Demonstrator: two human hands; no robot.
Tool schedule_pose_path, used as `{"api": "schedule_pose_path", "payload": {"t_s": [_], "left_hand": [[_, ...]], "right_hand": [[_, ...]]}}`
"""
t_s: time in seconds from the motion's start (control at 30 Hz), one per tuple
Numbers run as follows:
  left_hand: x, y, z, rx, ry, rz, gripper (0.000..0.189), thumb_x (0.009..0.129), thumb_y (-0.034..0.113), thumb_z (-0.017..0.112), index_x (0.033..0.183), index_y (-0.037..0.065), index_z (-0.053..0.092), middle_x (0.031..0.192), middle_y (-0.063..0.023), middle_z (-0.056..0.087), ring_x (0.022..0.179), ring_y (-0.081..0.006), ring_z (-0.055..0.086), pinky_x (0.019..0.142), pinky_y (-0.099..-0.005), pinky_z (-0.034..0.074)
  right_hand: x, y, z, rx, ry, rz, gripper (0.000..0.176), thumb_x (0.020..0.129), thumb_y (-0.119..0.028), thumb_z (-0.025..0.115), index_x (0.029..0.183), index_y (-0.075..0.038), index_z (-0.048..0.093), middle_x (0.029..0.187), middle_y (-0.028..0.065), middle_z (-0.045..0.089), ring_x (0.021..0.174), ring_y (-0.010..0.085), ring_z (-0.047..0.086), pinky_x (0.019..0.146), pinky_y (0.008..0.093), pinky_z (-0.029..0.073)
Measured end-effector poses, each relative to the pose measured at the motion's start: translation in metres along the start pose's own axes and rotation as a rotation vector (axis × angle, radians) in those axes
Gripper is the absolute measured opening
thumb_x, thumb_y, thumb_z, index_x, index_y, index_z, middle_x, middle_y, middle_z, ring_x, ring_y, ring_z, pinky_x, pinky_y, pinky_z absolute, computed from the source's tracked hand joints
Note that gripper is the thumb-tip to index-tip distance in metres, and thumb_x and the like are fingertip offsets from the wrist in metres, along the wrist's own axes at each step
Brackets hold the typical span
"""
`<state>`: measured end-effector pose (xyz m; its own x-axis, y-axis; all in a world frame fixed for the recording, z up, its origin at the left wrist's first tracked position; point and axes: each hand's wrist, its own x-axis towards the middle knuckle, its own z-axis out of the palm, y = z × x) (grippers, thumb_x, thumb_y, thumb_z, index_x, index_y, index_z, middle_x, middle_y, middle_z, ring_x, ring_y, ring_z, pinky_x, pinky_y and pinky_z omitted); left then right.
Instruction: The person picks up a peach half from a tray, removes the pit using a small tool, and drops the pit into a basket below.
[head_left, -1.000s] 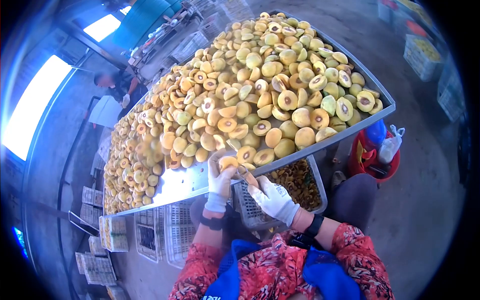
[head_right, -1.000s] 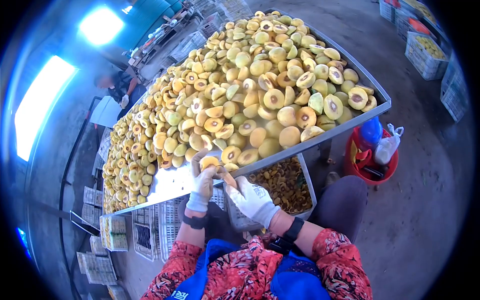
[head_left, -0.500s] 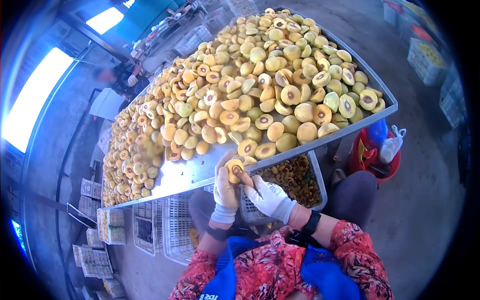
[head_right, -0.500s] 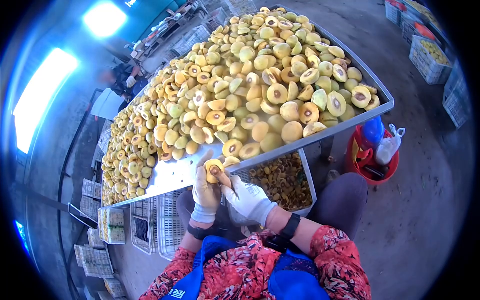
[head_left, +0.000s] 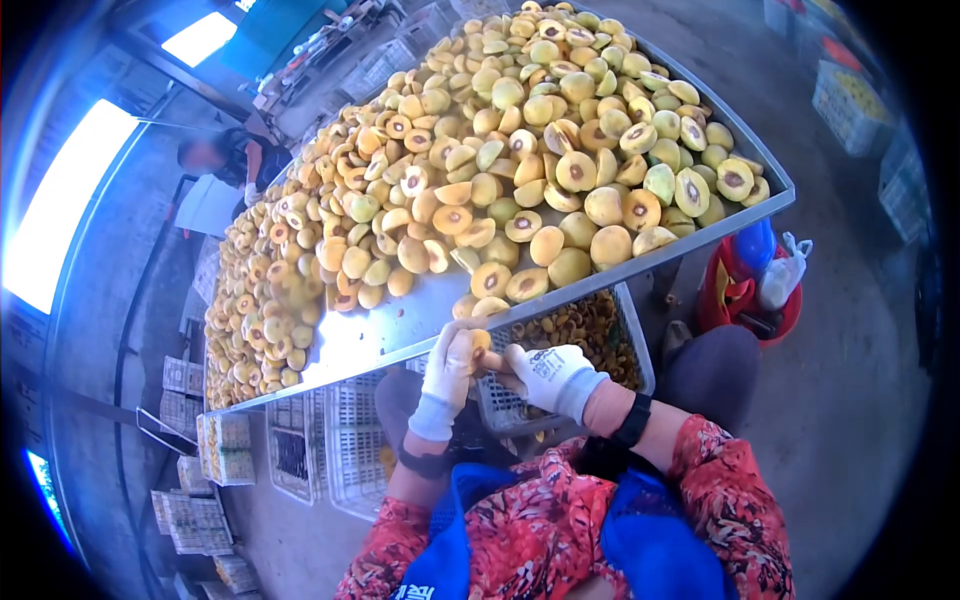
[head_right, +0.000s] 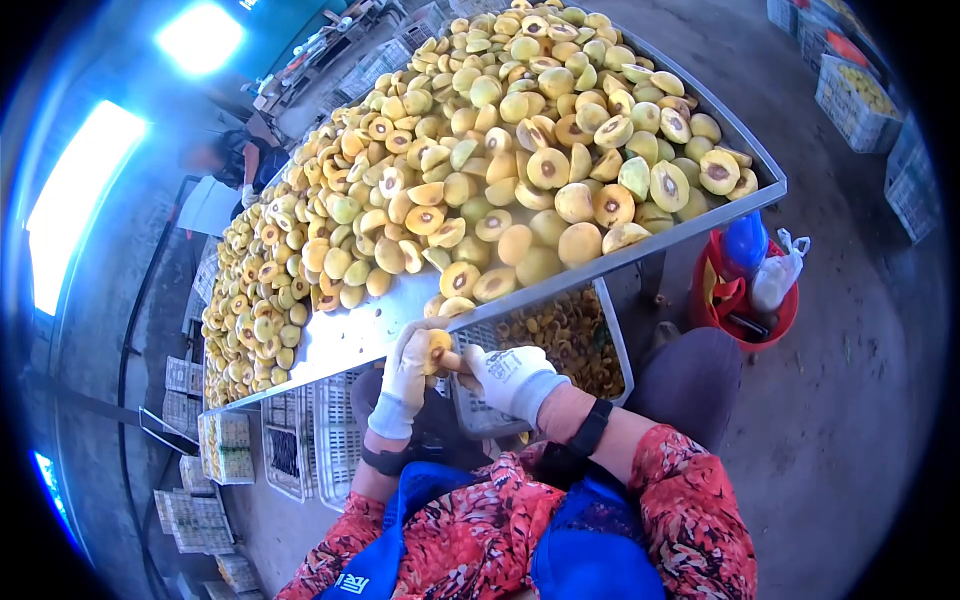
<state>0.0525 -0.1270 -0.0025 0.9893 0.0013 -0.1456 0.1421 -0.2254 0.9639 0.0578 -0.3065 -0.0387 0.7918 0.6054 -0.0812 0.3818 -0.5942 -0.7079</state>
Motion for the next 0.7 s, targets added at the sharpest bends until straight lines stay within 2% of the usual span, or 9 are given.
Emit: {"api": "schedule_pose_path", "payload": {"t_s": [0.1, 0.17, 0.2, 0.27, 0.3, 0.33, 0.47, 0.63, 0.7], "left_hand": [[0.004, -0.005, -0.008, 0.052, -0.035, -0.134, 0.045, 0.099, 0.043, 0.04, 0.121, 0.007, 0.056, 0.089, -0.0024, 0.063, 0.052, -0.0062, 0.049, 0.042, -0.0151, 0.033], [0.002, 0.002, -0.01, -0.052, -0.055, -0.123, 0.048, 0.099, 0.044, 0.043, 0.124, 0.005, 0.055, 0.094, -0.0042, 0.063, 0.062, -0.0087, 0.055, 0.05, -0.0173, 0.042], [0.001, -0.002, -0.006, -0.053, -0.054, -0.118, 0.048, 0.099, 0.044, 0.043, 0.124, 0.005, 0.055, 0.094, -0.0042, 0.063, 0.062, -0.0087, 0.055, 0.05, -0.0173, 0.042], [-0.002, -0.016, 0.012, -0.09, 0.155, 0.366, 0.052, 0.098, 0.046, 0.046, 0.127, 0.003, 0.053, 0.1, -0.0069, 0.064, 0.076, -0.0129, 0.061, 0.063, -0.0223, 0.05], [-0.005, -0.019, 0.015, -0.213, 0.191, 0.33, 0.041, 0.099, 0.036, 0.049, 0.12, 0.002, 0.058, 0.107, -0.0067, 0.062, 0.091, -0.0109, 0.058, 0.073, -0.0222, 0.047], [-0.006, -0.019, 0.014, -0.214, 0.195, 0.327, 0.041, 0.099, 0.036, 0.049, 0.12, 0.002, 0.058, 0.107, -0.0067, 0.062, 0.091, -0.0109, 0.058, 0.073, -0.0222, 0.047], [-0.004, -0.022, 0.011, -0.215, 0.244, 0.283, 0.038, 0.1, 0.033, 0.048, 0.11, 0.0, 0.063, 0.104, -0.0072, 0.065, 0.087, -0.0115, 0.06, 0.071, -0.0219, 0.048], [-0.001, -0.023, 0.009, -0.224, 0.243, 0.193, 0.043, 0.1, 0.036, 0.047, 0.104, -0.002, 0.065, 0.095, -0.0094, 0.068, 0.079, -0.0123, 0.063, 0.066, -0.0205, 0.048], [-0.001, -0.021, 0.005, -0.276, 0.131, 0.109, 0.047, 0.1, 0.04, 0.045, 0.101, -0.002, 0.066, 0.09, -0.0107, 0.069, 0.075, -0.0133, 0.064, 0.063, -0.02, 0.048]], "right_hand": [[-0.002, 0.002, 0.008, 0.126, -0.016, 0.004, 0.041, 0.095, -0.045, 0.045, 0.099, -0.004, 0.048, 0.083, 0.0232, 0.066, 0.078, 0.043, 0.065, 0.067, 0.0517, 0.049], [-0.003, -0.002, 0.007, 0.183, 0.008, 0.015, 0.041, 0.095, -0.045, 0.045, 0.098, -0.004, 0.048, 0.084, 0.024, 0.066, 0.08, 0.0437, 0.064, 0.068, 0.052, 0.049], [-0.005, -0.005, 0.006, 0.243, 0.032, 0.028, 0.041, 0.095, -0.045, 0.045, 0.098, -0.004, 0.049, 0.085, 0.0249, 0.065, 0.081, 0.0445, 0.063, 0.069, 0.0524, 0.048], [-0.01, -0.011, 0.002, 0.294, 0.034, 0.022, 0.041, 0.095, -0.045, 0.046, 0.098, -0.005, 0.049, 0.086, 0.0259, 0.065, 0.084, 0.045, 0.062, 0.071, 0.0529, 0.048], [-0.012, -0.013, 0.001, 0.316, 0.041, 0.019, 0.041, 0.095, -0.046, 0.046, 0.098, -0.005, 0.049, 0.087, 0.0255, 0.065, 0.084, 0.045, 0.062, 0.071, 0.0531, 0.047], [-0.014, -0.014, 0.002, 0.34, 0.045, 0.018, 0.041, 0.095, -0.046, 0.046, 0.097, -0.005, 0.049, 0.087, 0.025, 0.065, 0.084, 0.0449, 0.062, 0.071, 0.0533, 0.047], [-0.017, -0.019, 0.011, 0.139, 0.19, -0.027, 0.036, 0.095, -0.043, 0.05, 0.094, -0.007, 0.051, 0.081, 0.0182, 0.066, 0.077, 0.0395, 0.064, 0.063, 0.0483, 0.049], [-0.016, -0.012, 0.016, 0.133, 0.154, -0.028, 0.04, 0.093, -0.044, 0.05, 0.101, -0.005, 0.055, 0.086, 0.0205, 0.066, 0.076, 0.0378, 0.066, 0.062, 0.0485, 0.05], [-0.017, -0.006, 0.02, 0.173, 0.164, -0.043, 0.041, 0.093, -0.044, 0.05, 0.104, -0.005, 0.056, 0.087, 0.0211, 0.066, 0.075, 0.0377, 0.066, 0.061, 0.0472, 0.05]]}}
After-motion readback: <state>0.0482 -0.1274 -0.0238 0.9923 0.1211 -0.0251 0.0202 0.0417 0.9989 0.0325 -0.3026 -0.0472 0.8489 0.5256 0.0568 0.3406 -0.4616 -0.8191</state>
